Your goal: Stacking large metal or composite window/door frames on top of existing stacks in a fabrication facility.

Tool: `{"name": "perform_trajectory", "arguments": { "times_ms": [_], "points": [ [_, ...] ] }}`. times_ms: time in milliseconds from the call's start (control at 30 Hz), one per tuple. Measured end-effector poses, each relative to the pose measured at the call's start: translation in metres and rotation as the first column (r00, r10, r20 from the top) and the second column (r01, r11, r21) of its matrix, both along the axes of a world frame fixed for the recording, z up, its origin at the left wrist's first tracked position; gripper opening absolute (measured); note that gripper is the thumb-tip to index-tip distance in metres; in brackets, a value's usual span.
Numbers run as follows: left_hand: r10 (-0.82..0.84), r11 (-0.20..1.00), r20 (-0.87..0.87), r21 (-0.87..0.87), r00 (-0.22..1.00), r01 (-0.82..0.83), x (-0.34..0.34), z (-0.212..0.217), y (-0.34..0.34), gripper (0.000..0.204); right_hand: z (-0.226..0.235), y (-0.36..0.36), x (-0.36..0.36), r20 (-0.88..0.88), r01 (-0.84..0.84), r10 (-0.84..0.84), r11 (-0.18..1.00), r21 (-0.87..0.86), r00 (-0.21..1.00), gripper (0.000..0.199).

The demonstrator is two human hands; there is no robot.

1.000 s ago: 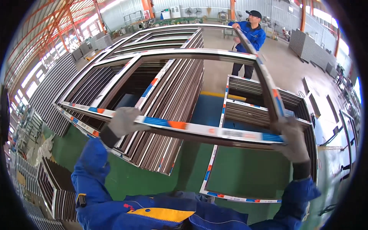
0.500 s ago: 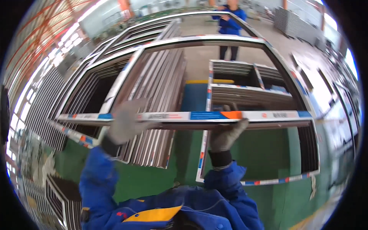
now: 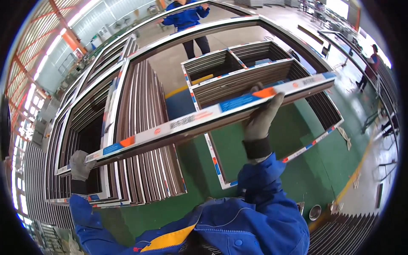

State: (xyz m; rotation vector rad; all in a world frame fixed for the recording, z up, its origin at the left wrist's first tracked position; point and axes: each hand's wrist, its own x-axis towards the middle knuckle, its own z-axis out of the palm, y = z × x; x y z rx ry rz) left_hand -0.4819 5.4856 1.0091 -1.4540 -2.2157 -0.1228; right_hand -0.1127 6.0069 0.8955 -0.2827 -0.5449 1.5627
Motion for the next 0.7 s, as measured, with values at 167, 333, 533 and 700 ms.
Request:
{"name": "perform_trajectory", "arguments": {
  "times_ms": [167,333,533,700],
  "points": [
    [-0.158,0.987,-0.132,-0.002,0.979,0.159,0.065,-0.008,0.1,0.063,0.007,0.071,0.064,-0.101,-0.085,0.087,0.996,0.016,0.991,0.08],
    [-0.184,0.982,-0.161,0.008,0.97,0.188,0.172,-0.003,0.215,0.064,0.003,0.083,0.071,-0.104,-0.087,0.088,0.996,0.016,0.991,0.082],
    [-0.218,0.975,-0.009,-0.036,0.976,0.217,0.292,-0.01,0.359,0.058,-0.023,0.042,0.069,-0.265,-0.327,0.281,0.933,-0.147,0.922,0.072],
    [-0.311,0.947,0.122,-0.046,0.943,0.318,0.325,-0.015,0.401,0.049,-0.048,0.102,0.119,-0.334,-0.385,0.284,0.876,-0.292,0.899,0.074]
  ]
}}
